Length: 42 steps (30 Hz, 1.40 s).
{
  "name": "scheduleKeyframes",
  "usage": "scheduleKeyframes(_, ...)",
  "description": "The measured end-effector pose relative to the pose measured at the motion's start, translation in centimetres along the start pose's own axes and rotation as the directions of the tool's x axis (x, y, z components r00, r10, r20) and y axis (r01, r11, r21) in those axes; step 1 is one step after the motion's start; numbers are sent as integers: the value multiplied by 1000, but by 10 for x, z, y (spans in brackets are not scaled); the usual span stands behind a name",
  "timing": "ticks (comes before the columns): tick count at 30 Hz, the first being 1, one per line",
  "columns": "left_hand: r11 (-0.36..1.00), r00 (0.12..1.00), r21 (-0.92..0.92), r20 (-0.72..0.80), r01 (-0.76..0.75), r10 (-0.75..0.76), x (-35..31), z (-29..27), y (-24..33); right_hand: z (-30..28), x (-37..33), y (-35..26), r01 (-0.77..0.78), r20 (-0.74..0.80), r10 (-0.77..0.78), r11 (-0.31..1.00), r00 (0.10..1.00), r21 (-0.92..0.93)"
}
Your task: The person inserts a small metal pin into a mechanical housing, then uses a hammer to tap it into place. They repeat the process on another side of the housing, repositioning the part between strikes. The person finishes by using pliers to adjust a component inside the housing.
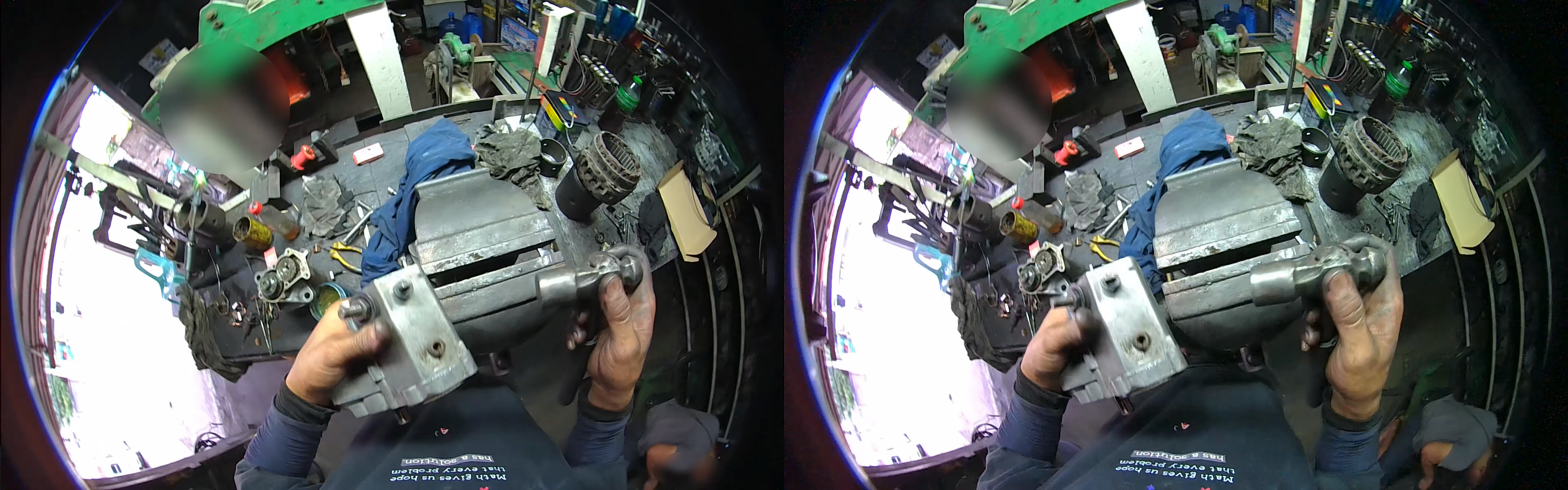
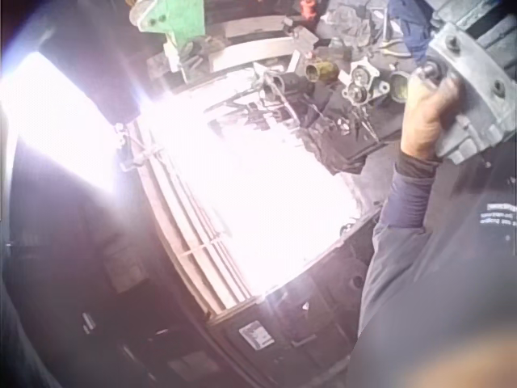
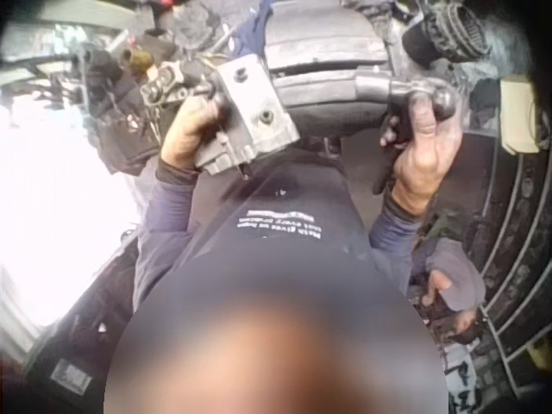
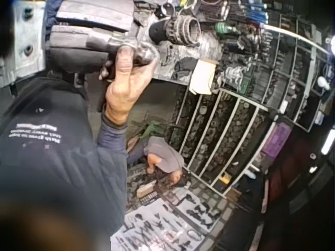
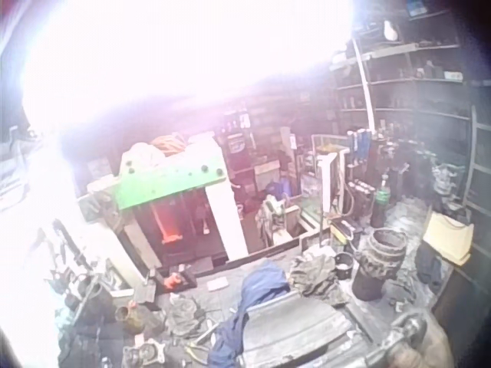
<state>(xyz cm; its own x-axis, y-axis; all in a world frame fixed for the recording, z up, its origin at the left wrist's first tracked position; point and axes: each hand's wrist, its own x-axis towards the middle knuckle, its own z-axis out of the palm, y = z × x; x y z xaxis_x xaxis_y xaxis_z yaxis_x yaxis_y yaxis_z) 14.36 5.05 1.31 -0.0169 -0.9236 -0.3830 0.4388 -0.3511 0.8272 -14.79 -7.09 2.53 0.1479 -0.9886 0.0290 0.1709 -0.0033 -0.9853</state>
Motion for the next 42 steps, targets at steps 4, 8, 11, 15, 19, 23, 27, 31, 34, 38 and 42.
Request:
scheduleKeyframes(4, 1000, 1000, -20, -23, -3, 2, -4, -4, -30, 5, 1, -14, 116, 163, -85, 975, 983, -189)
scheduleKeyframes(8, 996, 997, 65, 56, -61, 57, 9, -9, -36, 11, 9, -20, 195, 235, -140, 953, 962, -231)
scheduleKeyframes(11, 987, 990, 128, 111, -97, 83, 23, -11, -35, 16, 11, -25, 191, 279, -122, 953, 953, -237)
scheduleKeyframes(15, 979, 990, 192, 135, -69, 44, 38, -19, -33, 24, 17, -28, 187, 334, -109, 959, 936, -213)
scheduleKeyframes(19, 992, 990, 68, 97, -108, 102, 48, -32, -41, 21, 31, -25, 352, 402, -234, 902, 885, -250)
scheduleKeyframes(23, 991, 994, 76, -14, -106, 107, 47, -36, -42, 7, 45, -22, 488, 484, -289, 796, 826, -358)
scheduleKeyframes(27, 940, 989, 340, -126, -26, 73, 43, -24, -20, -4, 54, -16, 336, 477, -177, 902, 861, -272)
scheduleKeyframes(31, 806, 973, 589, -209, 46, 97, 35, -1, -7, -7, 63, -9, 345, 493, -187, 904, 850, -253)
scheduleKeyframes(34, 804, 958, 594, -209, -36, 198, 32, 11, -15, -6, 69, -7, 380, 534, -199, 890, 821, -252)
scheduleKeyframes(38, 834, 920, 540, -257, -116, 295, 34, 13, -30, -1, 73, -12, 410, 579, -192, 870, 792, -273)
scheduleKeyframes(42, 891, 950, 447, -240, -74, 200, 38, 1, -26, 12, 67, -20, 342, 551, -123, 886, 826, -315)
